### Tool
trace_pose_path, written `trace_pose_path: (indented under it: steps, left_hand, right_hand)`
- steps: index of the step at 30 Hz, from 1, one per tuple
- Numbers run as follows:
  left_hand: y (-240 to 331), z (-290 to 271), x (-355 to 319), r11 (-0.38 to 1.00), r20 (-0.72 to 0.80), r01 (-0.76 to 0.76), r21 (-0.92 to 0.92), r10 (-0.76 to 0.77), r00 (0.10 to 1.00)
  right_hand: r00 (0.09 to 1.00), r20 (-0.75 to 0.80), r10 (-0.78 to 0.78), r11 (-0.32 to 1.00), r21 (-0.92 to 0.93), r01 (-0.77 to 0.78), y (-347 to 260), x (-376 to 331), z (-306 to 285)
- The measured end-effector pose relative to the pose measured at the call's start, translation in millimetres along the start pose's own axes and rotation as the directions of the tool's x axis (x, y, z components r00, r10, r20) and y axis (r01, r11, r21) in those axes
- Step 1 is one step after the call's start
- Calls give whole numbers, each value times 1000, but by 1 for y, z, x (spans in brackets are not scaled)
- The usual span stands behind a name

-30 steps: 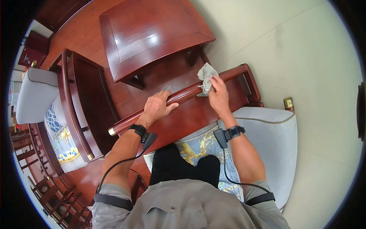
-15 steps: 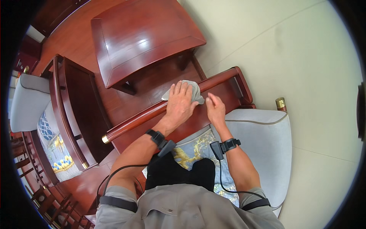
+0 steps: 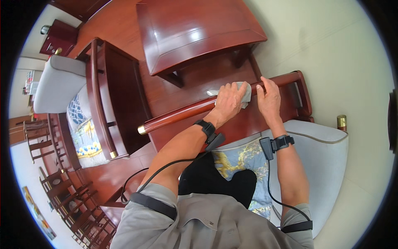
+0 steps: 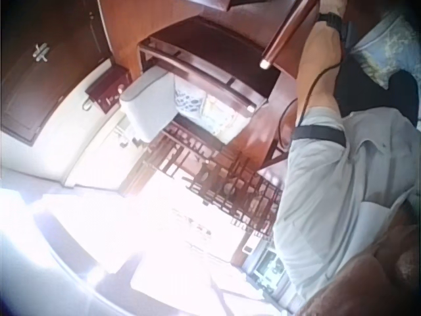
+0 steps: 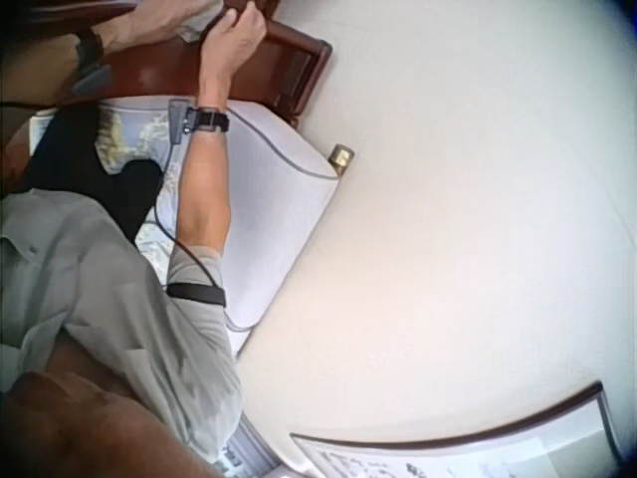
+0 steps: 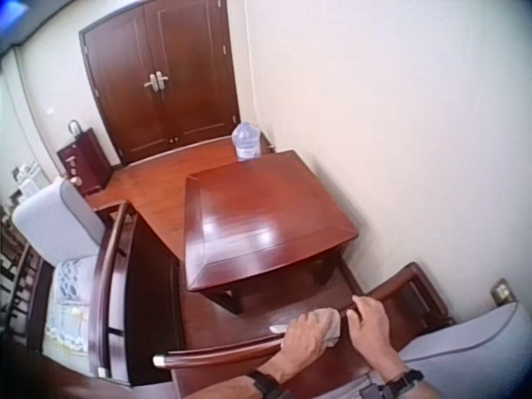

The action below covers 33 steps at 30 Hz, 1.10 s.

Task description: Wiping down the wall, furniture frames, and a large wooden table with a cloth.

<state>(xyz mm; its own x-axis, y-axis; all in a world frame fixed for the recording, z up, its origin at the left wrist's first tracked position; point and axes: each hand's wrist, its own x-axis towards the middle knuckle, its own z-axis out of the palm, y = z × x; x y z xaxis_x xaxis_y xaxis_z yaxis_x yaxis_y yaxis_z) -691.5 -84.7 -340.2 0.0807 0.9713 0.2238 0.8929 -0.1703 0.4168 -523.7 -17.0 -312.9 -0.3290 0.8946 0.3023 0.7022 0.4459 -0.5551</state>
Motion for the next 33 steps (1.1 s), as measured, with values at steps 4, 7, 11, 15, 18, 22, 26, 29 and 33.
trace_pose_path:
  steps: [4, 7, 11, 15, 18, 22, 26, 29, 33]
  left_hand:
    - [-28, -30, -44, 1000, -8, -3, -1, 3, 1000]
    - [-54, -59, -85, 999, 56, 44, 32, -45, 997]
    - [-91, -90, -139, 992, 94, 95, 86, -103, 990]
    - [-125, -125, -191, 982, 92, 154, 107, -164, 982]
    - [-140, -142, -215, 971, 116, 208, 121, -222, 968]
    - [-150, -152, -228, 961, 144, 244, 129, -262, 954]
    - [-149, -142, -221, 951, 133, 265, 162, -287, 948]
    - [-145, -141, -206, 945, 219, 319, 74, -327, 919]
    - [-124, -131, -155, 946, 328, 324, 9, -308, 893]
  right_hand:
    - [996, 69, -61, 996, -59, 65, -10, 4, 17]
    - [985, 149, -83, 987, -128, 102, -13, 6, 31]
    - [975, 200, -97, 964, -225, 142, -11, 14, 45]
    - [934, 358, -17, 970, -221, 102, -14, 35, 50]
    - [934, 355, 50, 973, -228, 35, 1, 50, 55]
    - [886, 423, 189, 948, -315, -52, 10, 74, 45]
    - [920, 346, 184, 931, -362, -50, 52, 79, 30]
    - [957, 260, 127, 916, -400, -13, 81, 89, 23]
    - [981, 39, 188, 903, -399, -158, 93, 96, 21]
